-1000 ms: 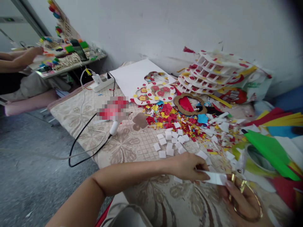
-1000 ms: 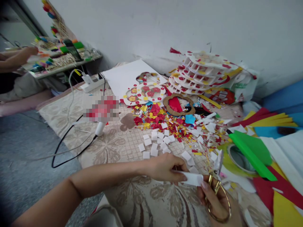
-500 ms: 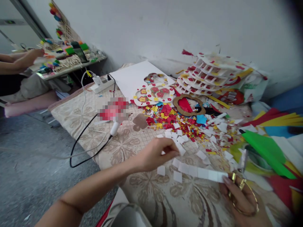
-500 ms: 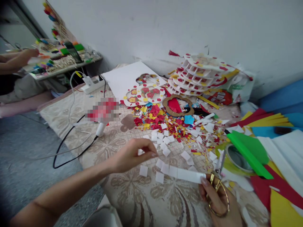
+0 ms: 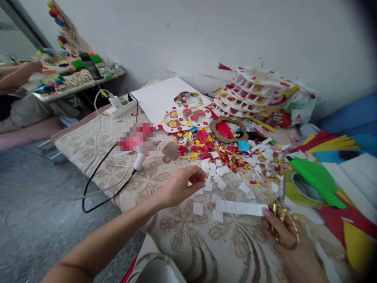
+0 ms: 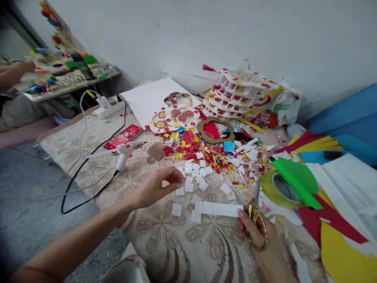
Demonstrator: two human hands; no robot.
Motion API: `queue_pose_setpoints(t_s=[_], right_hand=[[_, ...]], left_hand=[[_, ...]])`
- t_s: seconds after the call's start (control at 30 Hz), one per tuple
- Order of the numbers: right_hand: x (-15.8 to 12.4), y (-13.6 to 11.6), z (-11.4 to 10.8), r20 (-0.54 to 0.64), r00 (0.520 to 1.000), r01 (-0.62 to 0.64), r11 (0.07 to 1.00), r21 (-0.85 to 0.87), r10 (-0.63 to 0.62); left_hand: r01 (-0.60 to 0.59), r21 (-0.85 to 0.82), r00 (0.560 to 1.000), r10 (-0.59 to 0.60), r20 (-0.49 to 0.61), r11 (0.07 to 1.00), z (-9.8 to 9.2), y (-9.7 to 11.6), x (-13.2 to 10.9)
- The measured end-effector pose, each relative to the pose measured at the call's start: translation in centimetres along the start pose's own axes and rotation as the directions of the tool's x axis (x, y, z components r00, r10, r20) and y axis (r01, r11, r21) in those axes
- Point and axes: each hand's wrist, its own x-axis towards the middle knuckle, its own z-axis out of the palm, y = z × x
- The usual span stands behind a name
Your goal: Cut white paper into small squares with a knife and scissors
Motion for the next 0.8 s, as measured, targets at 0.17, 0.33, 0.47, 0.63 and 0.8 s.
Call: queue_pose_setpoints(t_s=[0.17,0.33,0.47,0.63,0.8], right_hand=[[0.7,-0.4,-0.3,0.088,0.996,0.035,0.992,-0.119,-0.024],[0.7,-0.2,0.0,0.076,0.997,0.008,0.999,-0.047,-0.004],[0.5,0.1,0.1,0.007,1.0,-0.03,0.999,0.032,0.03],[0.6,0.3,-0.1,-0.065,0.995,-0.066,0.993,0.097,0.072],[0.8,1.4,-0.3,-0.109,0.994,0.011,1.0,0.004,-0.01]], left_hand=[[0.096,0.059,0.995,-0.093,-0.045,0.994,0.4,0.2,0.1],[0.089,0.165,0.989,-0.067,-0.136,0.982,-2.2,0.0,-3.0],[0.265,0.273,0.939,-0.183,-0.291,0.925,-6.6,-1.4,-7.4],[0.513,0.556,0.812,-0.161,-0.56,0.654,-12.5,-4.3,-10.7],[0.653,0.536,0.687,-0.122,-0.716,0.534,-17.6,-8.0,-9.0]])
